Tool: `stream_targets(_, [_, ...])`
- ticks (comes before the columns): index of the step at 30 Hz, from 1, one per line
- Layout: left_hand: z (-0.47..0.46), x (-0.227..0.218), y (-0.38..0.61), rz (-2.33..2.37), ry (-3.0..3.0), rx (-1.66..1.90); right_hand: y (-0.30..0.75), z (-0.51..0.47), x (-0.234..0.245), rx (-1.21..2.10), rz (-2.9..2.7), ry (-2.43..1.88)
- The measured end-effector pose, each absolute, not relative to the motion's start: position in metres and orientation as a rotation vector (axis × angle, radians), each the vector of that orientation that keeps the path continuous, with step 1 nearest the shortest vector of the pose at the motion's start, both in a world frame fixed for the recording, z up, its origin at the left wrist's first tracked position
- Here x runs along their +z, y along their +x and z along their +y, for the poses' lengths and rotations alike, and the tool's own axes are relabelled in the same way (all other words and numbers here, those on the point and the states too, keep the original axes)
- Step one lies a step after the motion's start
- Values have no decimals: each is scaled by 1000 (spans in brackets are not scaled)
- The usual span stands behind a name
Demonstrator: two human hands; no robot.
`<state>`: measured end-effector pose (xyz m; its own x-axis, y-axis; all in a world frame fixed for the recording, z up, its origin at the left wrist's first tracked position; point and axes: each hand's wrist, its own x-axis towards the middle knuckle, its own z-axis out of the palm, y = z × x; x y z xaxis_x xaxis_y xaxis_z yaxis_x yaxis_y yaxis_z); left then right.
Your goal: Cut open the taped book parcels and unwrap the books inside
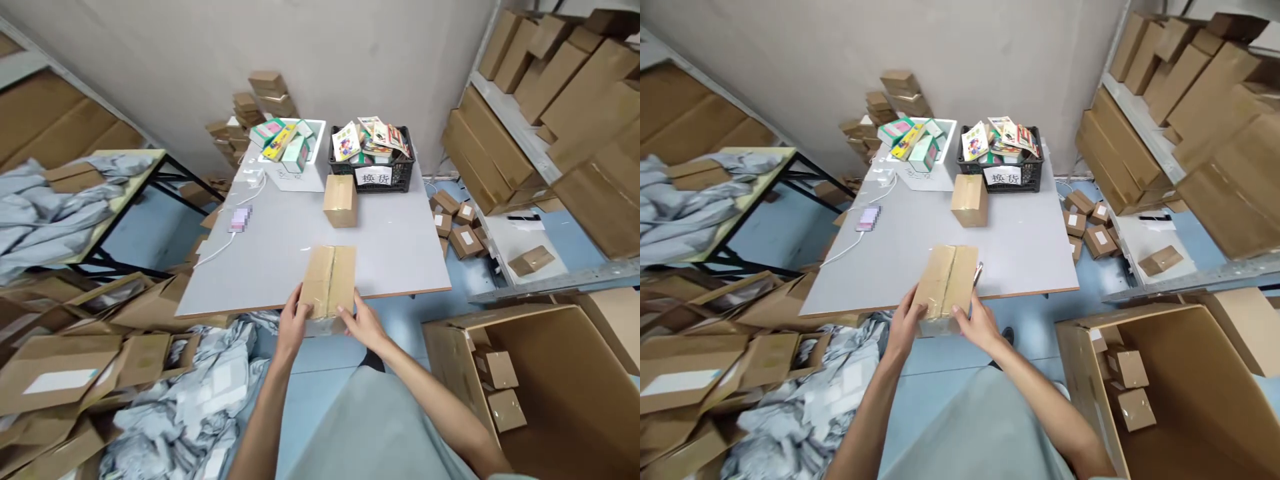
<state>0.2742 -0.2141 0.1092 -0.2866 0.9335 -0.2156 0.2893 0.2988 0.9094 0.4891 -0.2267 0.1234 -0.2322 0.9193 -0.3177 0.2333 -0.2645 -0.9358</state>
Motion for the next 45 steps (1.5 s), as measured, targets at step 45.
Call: stream_targets(45, [-287, -18, 806, 363, 2106, -436, 880, -607, -49, 876, 281, -2076])
